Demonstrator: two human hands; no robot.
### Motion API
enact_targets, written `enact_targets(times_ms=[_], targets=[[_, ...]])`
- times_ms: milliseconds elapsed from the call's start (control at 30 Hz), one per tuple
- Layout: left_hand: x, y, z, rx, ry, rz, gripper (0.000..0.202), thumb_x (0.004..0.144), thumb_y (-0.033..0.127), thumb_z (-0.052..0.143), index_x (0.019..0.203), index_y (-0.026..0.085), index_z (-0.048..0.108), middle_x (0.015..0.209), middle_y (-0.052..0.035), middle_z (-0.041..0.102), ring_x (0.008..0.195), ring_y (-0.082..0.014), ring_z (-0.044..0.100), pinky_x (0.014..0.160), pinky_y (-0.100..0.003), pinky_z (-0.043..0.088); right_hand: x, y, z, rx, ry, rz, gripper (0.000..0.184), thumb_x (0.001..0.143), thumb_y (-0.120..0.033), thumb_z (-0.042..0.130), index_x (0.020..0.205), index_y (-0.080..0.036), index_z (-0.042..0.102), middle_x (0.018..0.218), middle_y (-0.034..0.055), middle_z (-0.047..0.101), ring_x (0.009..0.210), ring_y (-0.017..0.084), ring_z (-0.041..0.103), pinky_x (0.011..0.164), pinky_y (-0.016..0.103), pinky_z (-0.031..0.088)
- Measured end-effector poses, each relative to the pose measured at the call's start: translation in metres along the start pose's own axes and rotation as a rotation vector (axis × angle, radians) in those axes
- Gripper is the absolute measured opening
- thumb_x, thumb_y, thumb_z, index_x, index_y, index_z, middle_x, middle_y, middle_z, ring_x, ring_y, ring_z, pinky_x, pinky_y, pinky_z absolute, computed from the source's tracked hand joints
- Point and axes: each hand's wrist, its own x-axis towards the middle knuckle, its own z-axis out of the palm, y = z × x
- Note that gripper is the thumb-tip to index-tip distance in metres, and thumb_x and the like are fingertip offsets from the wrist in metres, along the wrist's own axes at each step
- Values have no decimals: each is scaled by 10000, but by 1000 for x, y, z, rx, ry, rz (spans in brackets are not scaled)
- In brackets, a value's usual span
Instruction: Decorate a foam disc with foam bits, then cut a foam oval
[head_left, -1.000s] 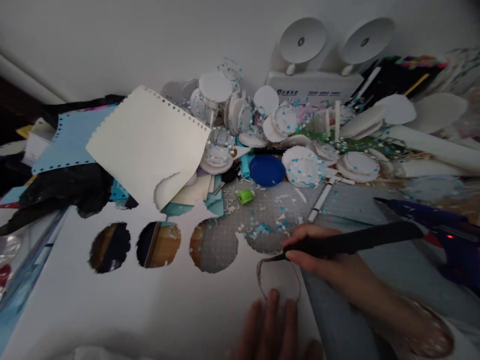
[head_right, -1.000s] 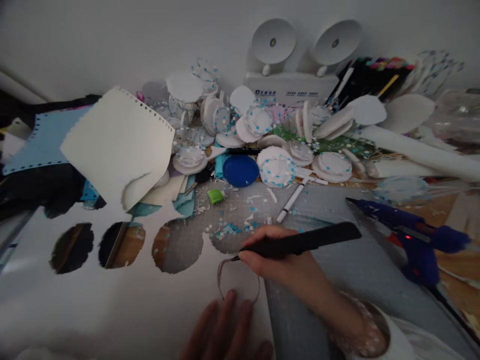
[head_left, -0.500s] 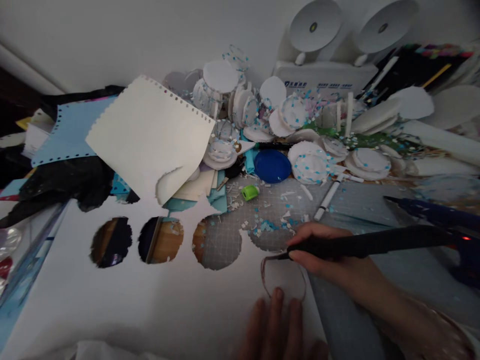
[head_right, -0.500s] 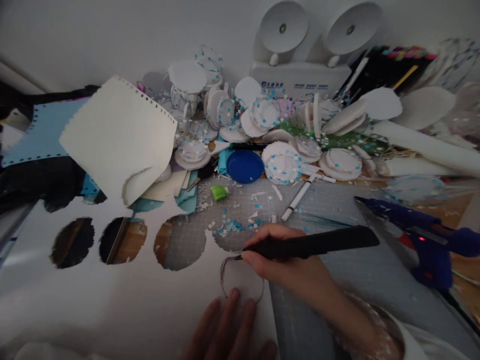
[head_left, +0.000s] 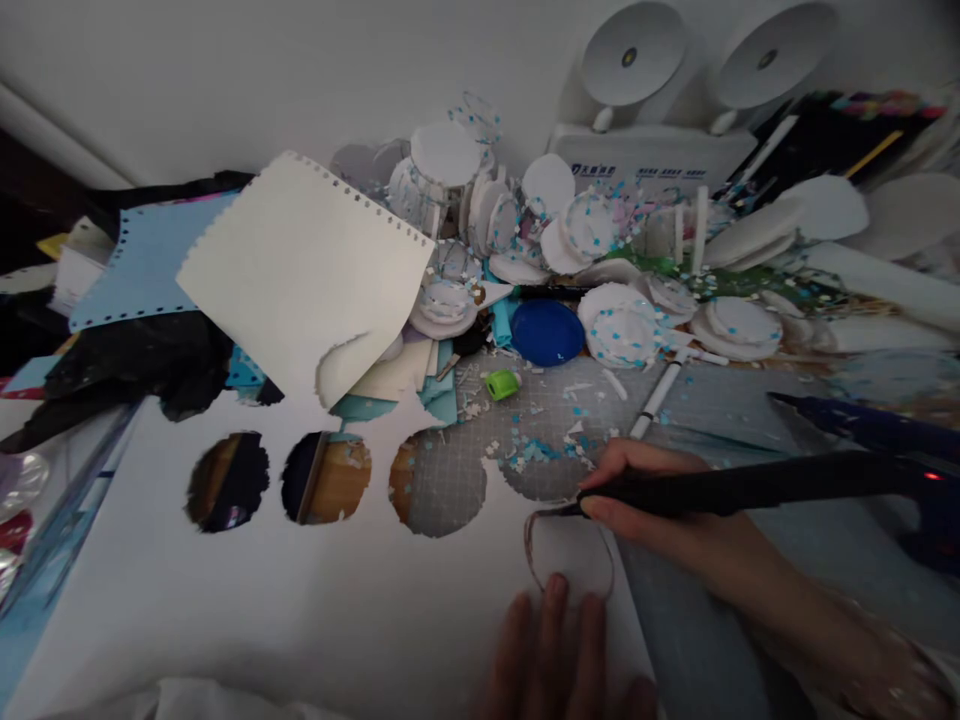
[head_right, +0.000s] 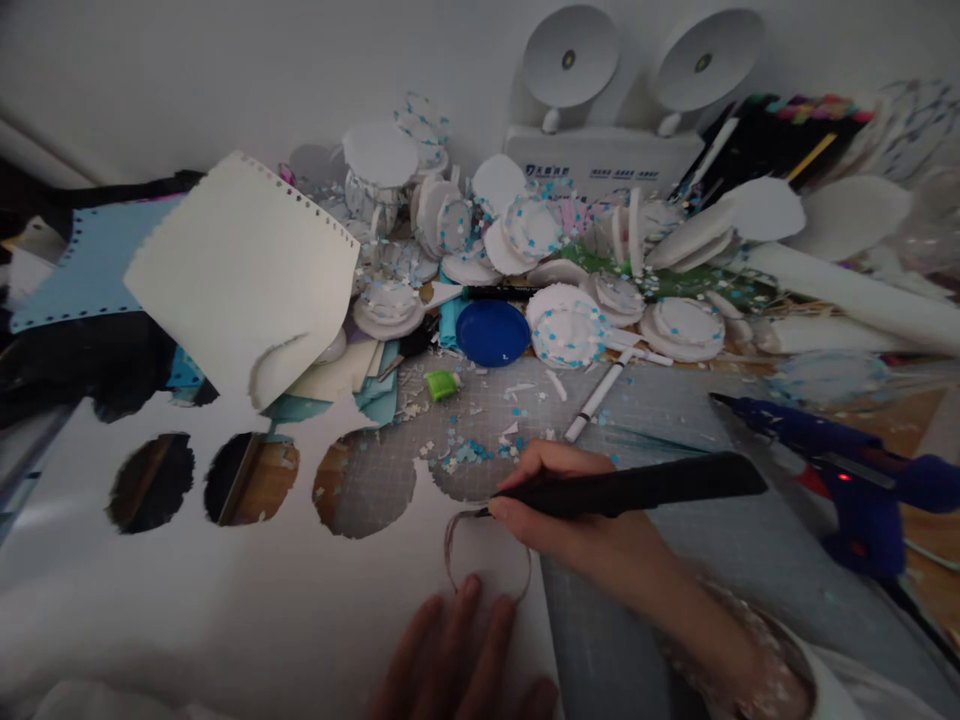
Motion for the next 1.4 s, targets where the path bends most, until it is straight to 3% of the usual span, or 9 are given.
enact_targets(times_ms=[167, 433, 533, 633, 800, 967, 1167, 1333, 1400], targets=[[-1, 7, 4, -5, 74, -58, 185, 905, 370, 531, 1030, 303, 650, 1027, 51, 739, 899, -190, 716, 1030, -398, 434, 0, 1, -1, -7, 7, -14, 197, 749, -397, 679, 684, -215, 641, 627, 0, 606, 588, 161, 533, 505, 260, 392], [2, 13, 7, -42, 91, -80, 146, 903, 341, 540, 1000, 286, 633, 976, 55, 753, 880, -185, 718, 1168, -469, 247, -3, 15, -6, 115, 52, 18, 197, 791, -408, 671, 711, -234, 629, 684, -3, 577, 645, 163, 508, 543, 266, 367], [7, 25, 16, -57, 247, -296, 138, 922, 267, 471, 923, 263, 609, 858, 52, 761, 849, -181, 722, 1138, -451, 314, -6, 24, -7, 300, 123, 87, 249, 800, -461, 661, 713, -240, 585, 661, -25, 497, 564, 131, 416, 461, 244, 278], [9, 37, 23, -61, 337, -442, 172, 923, 238, 443, 857, 251, 601, 824, 46, 753, 893, -177, 715, 1107, -416, 364, -7, 27, -7, 278, 90, 67, 222, 803, -448, 673, 757, -240, 612, 678, -26, 509, 569, 118, 410, 459, 239, 263], [9, 37, 25, -64, 314, -359, 168, 923, 230, 447, 860, 257, 600, 829, 41, 747, 872, -178, 717, 1104, -443, 352, -6, 19, -7, 122, 73, 5, 179, 802, -396, 671, 722, -240, 636, 631, -22, 545, 593, 135, 471, 512, 254, 337], [13, 33, 23, -73, 373, -434, 197, 930, 231, 446, 847, 249, 624, 815, 39, 742, 891, -171, 711, 1100, -403, 364, -5, 10, -6, 36, 76, -21, 133, 767, -359, 667, 697, -247, 649, 670, -6, 614, 640, 163, 552, 560, 263, 410], [8, 4, -1, -56, 36, -10, 146, 922, 310, 515, 999, 293, 637, 962, 44, 757, 849, -190, 722, 1175, -512, 184, -8, 8, -5, -36, 62, -85, 118, 750, -344, 683, 705, -243, 640, 631, -16, 608, 574, 148, 538, 504, 245, 396], [7, 4, -1, -69, 28, -14, 156, 915, 306, 521, 1014, 301, 642, 984, 36, 754, 860, -196, 723, 1171, -499, 194, -8, 11, -5, -50, 46, -117, 115, 767, -350, 683, 734, -249, 638, 630, -19, 608, 560, 146, 526, 482, 244, 376], [8, 10, 4, -67, 108, -118, 147, 918, 285, 509, 977, 290, 643, 939, 42, 760, 827, -188, 728, 1161, -467, 240, -8, 11, -5, -40, 48, -119, 127, 772, -357, 680, 727, -249, 631, 625, -21, 598, 558, 145, 521, 479, 244, 371]])
